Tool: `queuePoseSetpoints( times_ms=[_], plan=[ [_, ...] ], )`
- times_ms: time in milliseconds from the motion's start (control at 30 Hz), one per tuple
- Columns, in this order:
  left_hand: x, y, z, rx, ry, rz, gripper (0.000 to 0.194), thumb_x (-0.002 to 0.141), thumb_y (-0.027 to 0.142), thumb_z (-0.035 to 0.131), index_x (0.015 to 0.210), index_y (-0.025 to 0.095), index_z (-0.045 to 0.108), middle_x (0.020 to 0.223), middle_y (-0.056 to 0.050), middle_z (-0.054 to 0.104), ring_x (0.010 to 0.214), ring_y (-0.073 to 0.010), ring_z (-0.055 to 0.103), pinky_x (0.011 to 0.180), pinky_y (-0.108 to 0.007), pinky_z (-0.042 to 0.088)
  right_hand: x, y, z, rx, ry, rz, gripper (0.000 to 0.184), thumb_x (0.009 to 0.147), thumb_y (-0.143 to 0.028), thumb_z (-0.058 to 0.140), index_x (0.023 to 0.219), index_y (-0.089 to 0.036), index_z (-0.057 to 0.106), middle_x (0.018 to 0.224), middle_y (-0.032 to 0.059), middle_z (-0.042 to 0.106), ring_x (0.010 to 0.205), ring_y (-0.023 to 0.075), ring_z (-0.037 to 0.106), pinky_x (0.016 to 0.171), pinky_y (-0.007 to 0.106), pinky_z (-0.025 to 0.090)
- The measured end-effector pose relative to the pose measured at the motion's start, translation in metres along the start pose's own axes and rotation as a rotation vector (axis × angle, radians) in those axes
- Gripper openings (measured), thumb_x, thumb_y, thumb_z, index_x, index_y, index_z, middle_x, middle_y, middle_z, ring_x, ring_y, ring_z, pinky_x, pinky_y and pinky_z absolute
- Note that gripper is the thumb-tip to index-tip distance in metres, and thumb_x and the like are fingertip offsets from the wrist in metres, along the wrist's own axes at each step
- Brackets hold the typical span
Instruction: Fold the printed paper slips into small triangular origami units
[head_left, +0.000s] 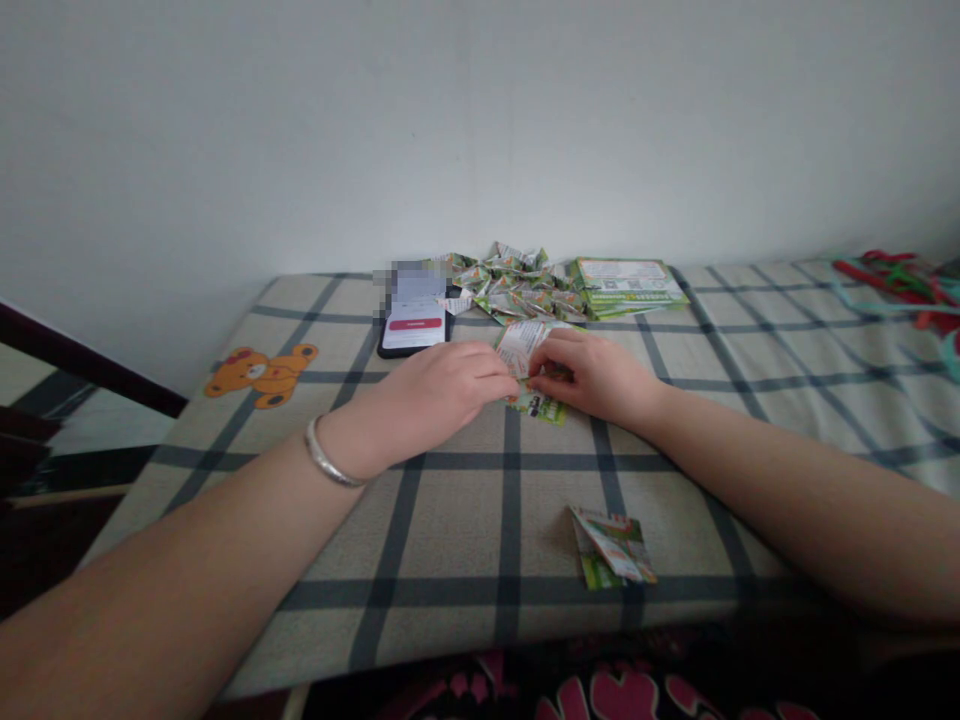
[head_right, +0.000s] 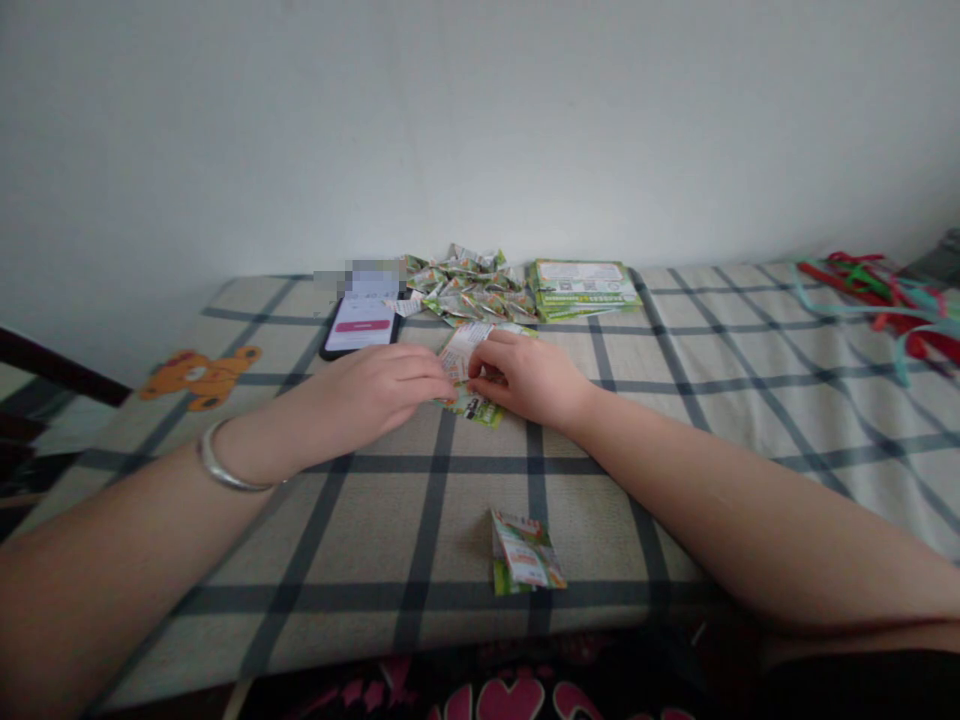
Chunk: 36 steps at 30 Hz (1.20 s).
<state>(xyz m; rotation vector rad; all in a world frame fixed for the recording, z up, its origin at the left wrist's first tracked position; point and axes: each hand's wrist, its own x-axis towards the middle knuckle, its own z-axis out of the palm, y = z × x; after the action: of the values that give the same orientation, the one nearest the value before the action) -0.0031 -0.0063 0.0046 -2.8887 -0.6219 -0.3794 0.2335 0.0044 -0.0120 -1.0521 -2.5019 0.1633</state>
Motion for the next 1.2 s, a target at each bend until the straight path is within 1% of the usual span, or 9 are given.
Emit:
queuePoseSetpoints(
  times_ms=[67, 167, 233, 333, 467, 633, 767, 967, 1200],
  plan=[
    [-0.001, 0.0, -0.001, 0.005, -0.027, -0.013, 0.026, 0.088, 0.009, 0.054, 0.108, 0.019, 0.066, 0.107, -0.005, 0.068, 0.106, -0.0215, 0.06, 0.092, -0.038, 0.052, -0.001, 0.002, -0.001, 0.018, 0.014, -0.118, 0.01, 0.089, -0.022, 0.06, 0.09, -0.018, 0.068, 0.09, 0.0059, 0.065, 0.083, 0.0169, 0.057, 0.073, 0.028, 0.043],
    [-0.002, 0.001, -0.001, 0.007, -0.052, -0.029, 0.029, 0.087, 0.008, 0.054, 0.109, 0.021, 0.066, 0.107, -0.004, 0.068, 0.104, -0.021, 0.061, 0.091, -0.037, 0.052, -0.002, 0.003, -0.004, -0.005, 0.021, -0.265, 0.016, 0.09, -0.016, 0.056, 0.093, -0.02, 0.071, 0.095, 0.006, 0.068, 0.09, 0.0184, 0.058, 0.081, 0.03, 0.044],
    [-0.002, 0.001, -0.002, 0.011, -0.054, -0.031, 0.03, 0.086, 0.008, 0.053, 0.11, 0.021, 0.066, 0.108, -0.004, 0.068, 0.104, -0.0209, 0.061, 0.09, -0.037, 0.052, -0.004, 0.002, -0.006, -0.056, 0.025, -0.317, 0.02, 0.09, -0.015, 0.054, 0.095, -0.021, 0.072, 0.096, 0.0058, 0.07, 0.09, 0.0192, 0.058, 0.08, 0.031, 0.044],
    [-0.001, 0.001, -0.003, 0.043, -0.06, -0.016, 0.027, 0.088, 0.009, 0.052, 0.109, 0.02, 0.066, 0.106, -0.004, 0.068, 0.102, -0.0213, 0.061, 0.088, -0.037, 0.052, -0.005, -0.002, -0.009, -0.141, 0.017, -0.362, 0.021, 0.091, -0.017, 0.052, 0.097, -0.02, 0.073, 0.097, 0.0072, 0.071, 0.09, 0.0201, 0.057, 0.078, 0.032, 0.044],
    [0.001, 0.005, -0.005, 0.097, -0.097, -0.023, 0.021, 0.089, 0.012, 0.052, 0.104, 0.018, 0.066, 0.101, -0.006, 0.067, 0.099, -0.0226, 0.06, 0.085, -0.038, 0.051, -0.006, -0.009, -0.014, -0.254, -0.052, -0.388, 0.024, 0.093, -0.02, 0.05, 0.103, -0.02, 0.071, 0.104, 0.0069, 0.071, 0.094, 0.021, 0.058, 0.079, 0.034, 0.043],
    [0.002, 0.009, -0.004, 0.122, -0.084, -0.039, 0.014, 0.09, 0.015, 0.054, 0.098, 0.019, 0.064, 0.1, -0.005, 0.066, 0.097, -0.0234, 0.059, 0.083, -0.039, 0.05, -0.007, -0.017, -0.017, -0.374, -0.09, -0.39, 0.024, 0.096, -0.021, 0.046, 0.103, -0.019, 0.069, 0.105, 0.0053, 0.072, 0.095, 0.0212, 0.059, 0.075, 0.034, 0.04],
    [0.003, 0.01, -0.005, 0.151, -0.085, -0.046, 0.013, 0.091, 0.016, 0.053, 0.097, 0.02, 0.063, 0.1, -0.004, 0.065, 0.095, -0.0233, 0.059, 0.081, -0.039, 0.05, -0.007, -0.019, -0.017, -0.371, -0.088, -0.39, 0.024, 0.096, -0.02, 0.046, 0.102, -0.019, 0.069, 0.103, 0.0037, 0.072, 0.093, 0.0204, 0.061, 0.074, 0.033, 0.039],
    [0.002, 0.011, -0.009, 0.138, -0.087, -0.034, 0.014, 0.09, 0.016, 0.054, 0.101, 0.019, 0.063, 0.103, -0.004, 0.066, 0.098, -0.0226, 0.059, 0.083, -0.038, 0.049, -0.008, -0.017, -0.018, -0.328, -0.078, -0.383, 0.024, 0.095, -0.019, 0.047, 0.102, -0.019, 0.07, 0.102, 0.0042, 0.073, 0.09, 0.019, 0.062, 0.074, 0.032, 0.04],
    [0.004, 0.015, -0.006, 0.23, -0.064, -0.026, 0.01, 0.092, 0.019, 0.055, 0.096, 0.02, 0.064, 0.094, -0.003, 0.065, 0.092, -0.0232, 0.059, 0.079, -0.039, 0.047, -0.005, -0.019, -0.019, -0.359, -0.125, -0.365, 0.022, 0.094, -0.019, 0.049, 0.099, -0.02, 0.07, 0.106, 0.0041, 0.072, 0.093, 0.02, 0.06, 0.075, 0.033, 0.04]
  ],
)
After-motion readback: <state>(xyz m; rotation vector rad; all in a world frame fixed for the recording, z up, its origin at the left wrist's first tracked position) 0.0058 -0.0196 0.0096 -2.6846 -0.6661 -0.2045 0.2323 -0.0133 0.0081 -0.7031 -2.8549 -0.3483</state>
